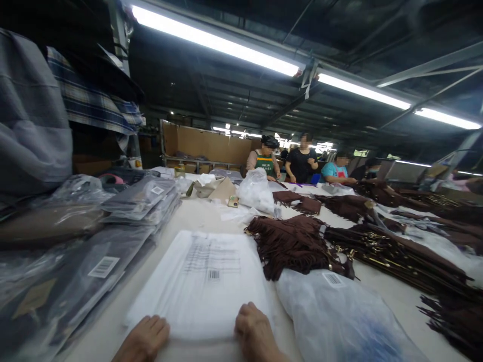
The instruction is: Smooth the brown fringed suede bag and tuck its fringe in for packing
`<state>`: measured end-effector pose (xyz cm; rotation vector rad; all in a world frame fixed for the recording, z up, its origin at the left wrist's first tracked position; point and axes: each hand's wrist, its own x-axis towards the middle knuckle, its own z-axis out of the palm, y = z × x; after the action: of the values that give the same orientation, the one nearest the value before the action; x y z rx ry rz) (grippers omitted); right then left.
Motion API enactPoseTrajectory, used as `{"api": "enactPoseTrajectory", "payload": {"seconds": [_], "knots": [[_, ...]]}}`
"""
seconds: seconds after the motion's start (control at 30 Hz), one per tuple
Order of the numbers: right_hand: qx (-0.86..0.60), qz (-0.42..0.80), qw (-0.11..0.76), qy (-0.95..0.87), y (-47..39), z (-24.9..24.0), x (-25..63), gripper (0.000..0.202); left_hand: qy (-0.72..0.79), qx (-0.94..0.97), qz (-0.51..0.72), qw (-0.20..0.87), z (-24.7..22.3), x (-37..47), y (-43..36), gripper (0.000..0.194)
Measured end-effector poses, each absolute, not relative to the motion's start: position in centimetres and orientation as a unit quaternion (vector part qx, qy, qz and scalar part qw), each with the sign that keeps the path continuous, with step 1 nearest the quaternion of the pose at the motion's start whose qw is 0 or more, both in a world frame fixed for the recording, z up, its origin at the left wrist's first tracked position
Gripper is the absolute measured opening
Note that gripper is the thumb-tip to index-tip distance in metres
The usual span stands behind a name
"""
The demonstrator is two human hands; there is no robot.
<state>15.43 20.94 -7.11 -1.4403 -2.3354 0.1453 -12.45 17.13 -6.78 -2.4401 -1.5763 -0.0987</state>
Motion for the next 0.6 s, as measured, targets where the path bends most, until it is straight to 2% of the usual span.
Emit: {"api": "enactPoseTrajectory", "payload": {"seconds": [0.03,0.17,0.33,0.53,0.6], "knots": [[-0.544,0.098,0.193,-0.811,21.0,-6.3,15.5,0.020,-0.580,-0.814,-0.001,0.023,-5.7,-11.9,17.2,0.034],[-0.629,0.285,0.156,-0.706,22.2,-4.2,15.6,0.022,-0.633,-0.773,0.007,-0.054,-3.0,-10.9,18.1,0.020],[-0.596,0.492,0.142,-0.619,23.3,-2.7,15.9,0.031,-0.688,-0.711,0.002,-0.143,-2.1,-11.0,19.2,0.010],[-0.559,0.568,0.190,-0.572,23.1,-1.5,16.2,0.025,-0.690,-0.696,-0.015,-0.199,-0.9,-11.2,19.5,0.008],[-0.563,0.569,0.202,-0.564,22.9,-1.4,16.0,0.025,-0.670,-0.709,-0.024,-0.220,-0.6,-10.9,19.3,0.022]]}}
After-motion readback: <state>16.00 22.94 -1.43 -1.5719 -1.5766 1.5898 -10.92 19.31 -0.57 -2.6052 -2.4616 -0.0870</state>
